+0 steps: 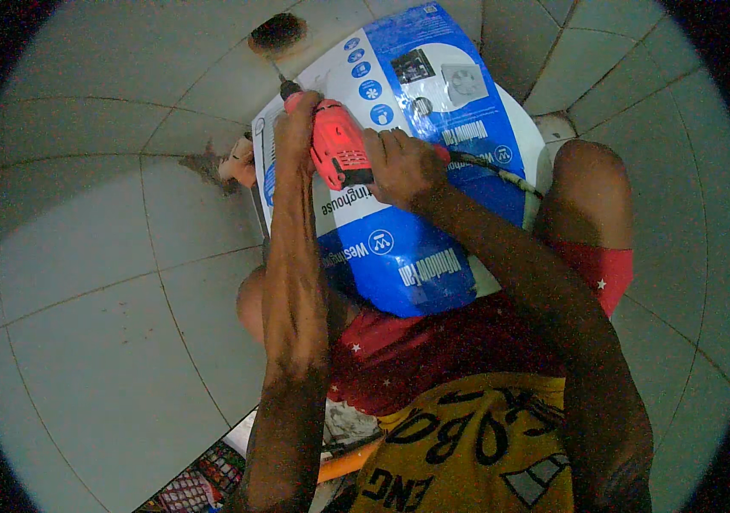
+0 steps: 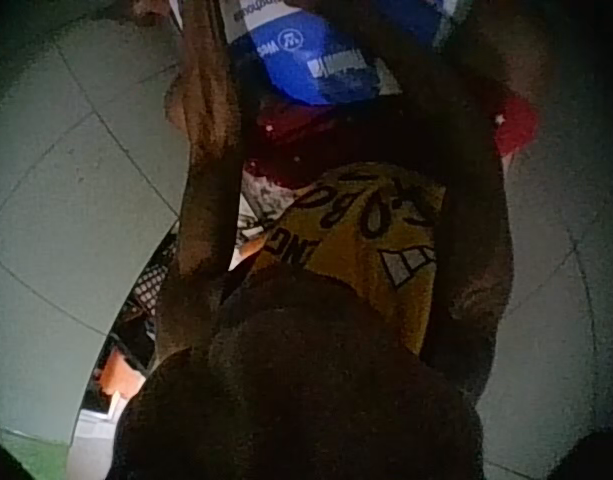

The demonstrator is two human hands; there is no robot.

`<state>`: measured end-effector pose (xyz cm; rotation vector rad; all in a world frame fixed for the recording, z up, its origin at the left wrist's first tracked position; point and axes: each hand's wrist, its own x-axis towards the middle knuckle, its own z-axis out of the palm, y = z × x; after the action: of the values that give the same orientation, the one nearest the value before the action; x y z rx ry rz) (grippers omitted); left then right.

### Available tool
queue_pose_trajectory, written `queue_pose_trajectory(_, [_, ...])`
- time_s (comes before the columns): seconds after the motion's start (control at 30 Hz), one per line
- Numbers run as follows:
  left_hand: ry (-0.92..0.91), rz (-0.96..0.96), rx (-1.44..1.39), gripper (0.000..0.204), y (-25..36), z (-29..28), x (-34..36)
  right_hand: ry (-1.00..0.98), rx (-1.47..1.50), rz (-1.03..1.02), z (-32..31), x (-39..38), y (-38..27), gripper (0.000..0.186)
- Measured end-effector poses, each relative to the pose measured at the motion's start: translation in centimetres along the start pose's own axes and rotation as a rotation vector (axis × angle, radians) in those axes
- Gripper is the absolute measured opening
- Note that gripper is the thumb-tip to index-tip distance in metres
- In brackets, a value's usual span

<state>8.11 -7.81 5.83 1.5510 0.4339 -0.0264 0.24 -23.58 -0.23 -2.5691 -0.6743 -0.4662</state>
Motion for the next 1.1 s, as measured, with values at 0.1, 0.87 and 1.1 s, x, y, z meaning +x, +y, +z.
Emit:
queue_pose_trajectory(0.1, [-0.018,-0.028,-0.021,0.024,0.0,-0.4,0.1,-0.007,0.015,0.003,-0.1,0.0,0.0,0.081])
queue_pose_trajectory(0.87, [0.016,-0.052,0.065,0.028,0.6,0.1,-0.3,-0.025,0.03,0.022,-0.3,0.1,0.0,0.082])
queue_pose_trajectory(1.1, [0.005,-0.058,0.066,0.027,1.0,0.2,-0.4,-0.015,0.065,0.024,-0.2,0.0,0.0,0.08])
